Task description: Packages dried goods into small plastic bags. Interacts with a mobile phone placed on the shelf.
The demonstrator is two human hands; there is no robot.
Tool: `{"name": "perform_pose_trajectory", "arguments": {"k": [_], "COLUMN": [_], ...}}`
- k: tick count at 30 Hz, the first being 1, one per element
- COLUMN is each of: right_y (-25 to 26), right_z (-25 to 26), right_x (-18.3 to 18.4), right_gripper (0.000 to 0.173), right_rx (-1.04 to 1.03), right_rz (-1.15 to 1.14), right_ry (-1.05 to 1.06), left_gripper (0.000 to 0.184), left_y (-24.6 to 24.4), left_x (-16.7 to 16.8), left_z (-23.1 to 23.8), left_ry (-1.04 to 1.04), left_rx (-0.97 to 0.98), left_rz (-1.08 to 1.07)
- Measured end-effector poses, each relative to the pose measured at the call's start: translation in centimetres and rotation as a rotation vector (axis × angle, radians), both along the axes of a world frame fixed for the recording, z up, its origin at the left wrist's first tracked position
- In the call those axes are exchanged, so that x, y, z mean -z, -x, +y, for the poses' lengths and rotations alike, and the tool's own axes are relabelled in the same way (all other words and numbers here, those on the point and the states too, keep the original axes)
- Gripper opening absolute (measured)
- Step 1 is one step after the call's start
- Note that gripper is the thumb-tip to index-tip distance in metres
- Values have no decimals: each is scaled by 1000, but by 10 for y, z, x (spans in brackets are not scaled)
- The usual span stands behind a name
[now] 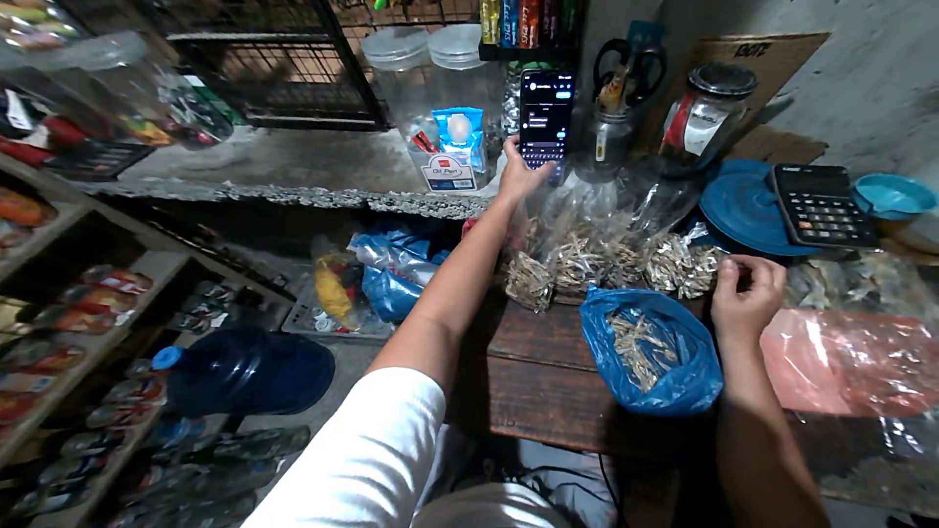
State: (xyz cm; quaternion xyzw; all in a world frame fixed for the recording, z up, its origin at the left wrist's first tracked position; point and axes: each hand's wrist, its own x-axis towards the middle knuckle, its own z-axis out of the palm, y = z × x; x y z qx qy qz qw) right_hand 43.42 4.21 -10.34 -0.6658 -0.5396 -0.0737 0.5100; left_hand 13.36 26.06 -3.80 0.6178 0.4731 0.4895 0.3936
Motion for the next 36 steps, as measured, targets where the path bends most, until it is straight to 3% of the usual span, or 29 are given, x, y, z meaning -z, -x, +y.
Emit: {"name": "perform_pose_trajectory", "arguments": {"k": [11,17,28,30,34,36], "right_y": [2,0,1,1,1,2], "right_z": [-1,0,-1,-1,0,-1], "right_x": [-3,0,-1,-1,-2,-3], "right_gripper": [38,40,39,39,39,41], "right_rx": [-2,-8,-7,-12,-10,-10], "right_rz": [-3,-14,-8,-3,-3,-9], "right_ry": [20,2,2,7,15,24], "left_gripper": [82,91,92,89,61,55], "left_y": [-5,7,8,8,5,4], "left_x": [-5,-5,-6,-7,-12,-12], "left_z": [-1,-7,-8,-9,-9,-6], "left_ry": [23,-32,2,1,54,84], "left_rx": [-69,117,126,124,65,28], "left_rz": [-15,-56,-41,-38,-65,-46]}}
